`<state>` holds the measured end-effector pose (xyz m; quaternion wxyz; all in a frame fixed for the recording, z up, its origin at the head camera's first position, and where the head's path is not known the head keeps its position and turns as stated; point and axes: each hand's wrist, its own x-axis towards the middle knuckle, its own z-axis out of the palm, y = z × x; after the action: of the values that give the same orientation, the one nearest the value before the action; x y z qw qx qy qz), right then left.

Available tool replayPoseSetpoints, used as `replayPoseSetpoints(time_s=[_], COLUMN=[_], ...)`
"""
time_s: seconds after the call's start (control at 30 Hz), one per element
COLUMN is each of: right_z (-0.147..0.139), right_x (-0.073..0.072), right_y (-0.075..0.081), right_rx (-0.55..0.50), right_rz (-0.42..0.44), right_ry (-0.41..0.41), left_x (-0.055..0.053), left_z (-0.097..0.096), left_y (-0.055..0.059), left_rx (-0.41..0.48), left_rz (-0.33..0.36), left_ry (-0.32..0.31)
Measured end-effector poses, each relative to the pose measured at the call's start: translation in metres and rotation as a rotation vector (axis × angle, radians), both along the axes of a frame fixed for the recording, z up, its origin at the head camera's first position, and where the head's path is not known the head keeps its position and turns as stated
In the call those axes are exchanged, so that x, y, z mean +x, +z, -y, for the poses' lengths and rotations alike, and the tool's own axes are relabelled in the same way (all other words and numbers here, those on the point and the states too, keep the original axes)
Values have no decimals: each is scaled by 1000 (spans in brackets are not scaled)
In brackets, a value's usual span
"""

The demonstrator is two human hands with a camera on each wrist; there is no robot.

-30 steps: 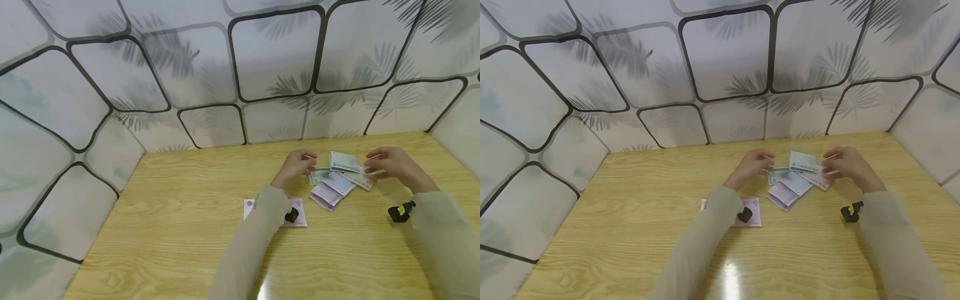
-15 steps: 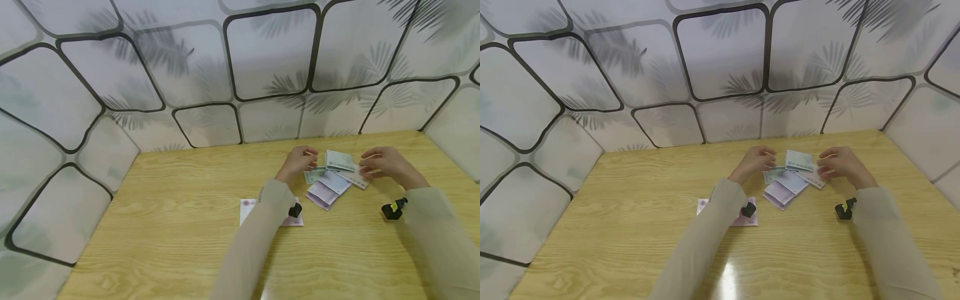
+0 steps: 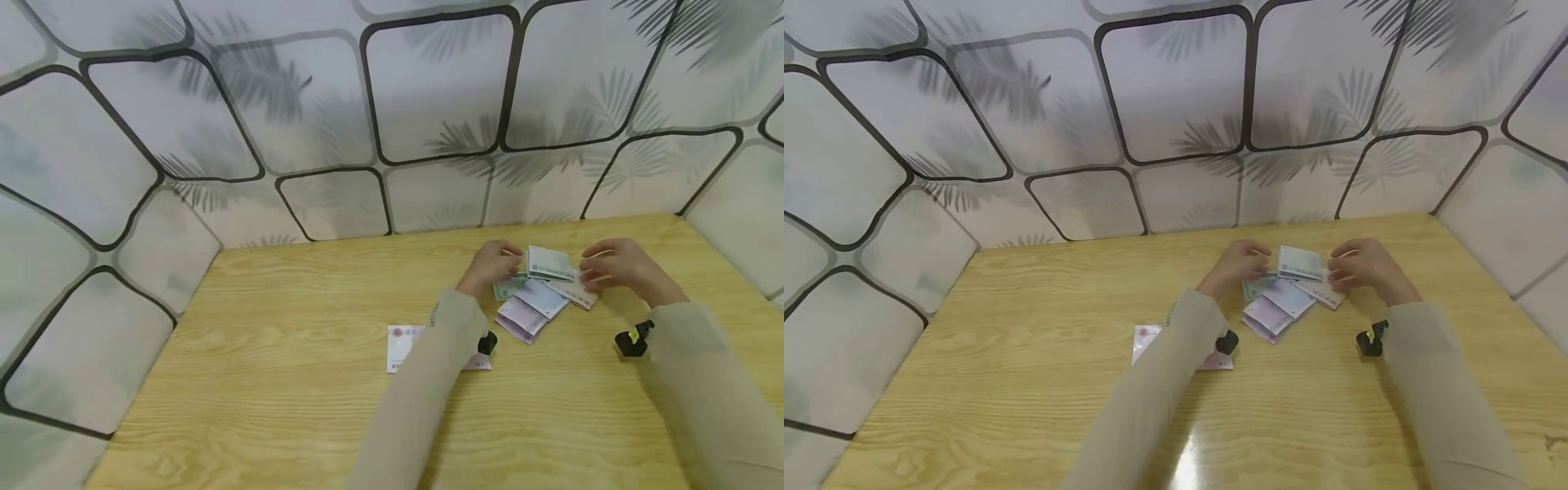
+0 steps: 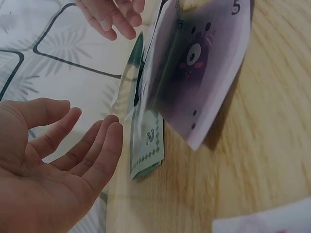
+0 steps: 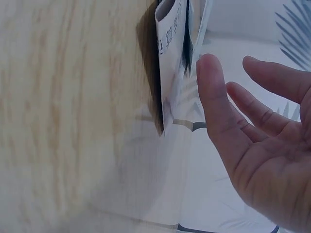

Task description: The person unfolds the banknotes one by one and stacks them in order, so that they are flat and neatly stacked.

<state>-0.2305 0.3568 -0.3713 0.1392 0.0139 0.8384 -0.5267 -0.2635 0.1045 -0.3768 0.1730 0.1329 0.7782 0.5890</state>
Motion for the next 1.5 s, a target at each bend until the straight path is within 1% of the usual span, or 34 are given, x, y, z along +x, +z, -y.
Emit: replayPoseSetpoints(time_s=[0.13, 0.4, 0.5, 0.6, 0.7, 0.8, 0.9, 1.0, 1.07, 1.13, 1.2, 1.27, 1.33, 1.43, 1.5], right_z=[2, 6, 6, 6, 7, 10, 11, 11, 12, 13, 14, 15, 16, 16, 16], right_x=[-1, -3, -4, -4, -5, -7, -8, -7, -8, -9, -9, -10, -9, -10, -9], right_y=[-1, -4, -3, -4, -4, -4, -4, -5, -5, -4, -3, -2, -1, -1, 0], right_rx=[-4, 1, 13, 19, 23, 3, -11, -40, -70, -116, -150, -160, -162, -170, -197], right_rz=[8, 40, 46, 55, 62, 72, 82, 93, 94, 95, 94, 88, 74, 56, 53], right_ry=[1, -5, -4, -9, -11, -26, -36, -51, -65, -80, -90, -93, -93, -85, -82], left_x=[1, 0, -1, -3, -4, -5, -6, -7, -7, -7, -7, -7, -6, -6, -7], left_z=[-5, -9, -9, -9, -11, -13, -15, -17, -17, -17, -17, -16, -14, -12, -10], left_y=[1, 1, 1, -2, -4, -6, -8, -10, -9, -7, -5, -4, -3, -3, -3], left_rx=[-27, -72, -82, -70, -47, -20, -17, -37, -39, -21, 8, 41, 57, 35, 3], left_rz=[-17, -14, -8, 17, 47, 75, 79, 52, 38, 27, 30, 43, 41, -5, -58], left_ry=[-33, -151, -173, -185, -167, -118, -71, -43, -24, -8, 10, 22, 27, 24, 30])
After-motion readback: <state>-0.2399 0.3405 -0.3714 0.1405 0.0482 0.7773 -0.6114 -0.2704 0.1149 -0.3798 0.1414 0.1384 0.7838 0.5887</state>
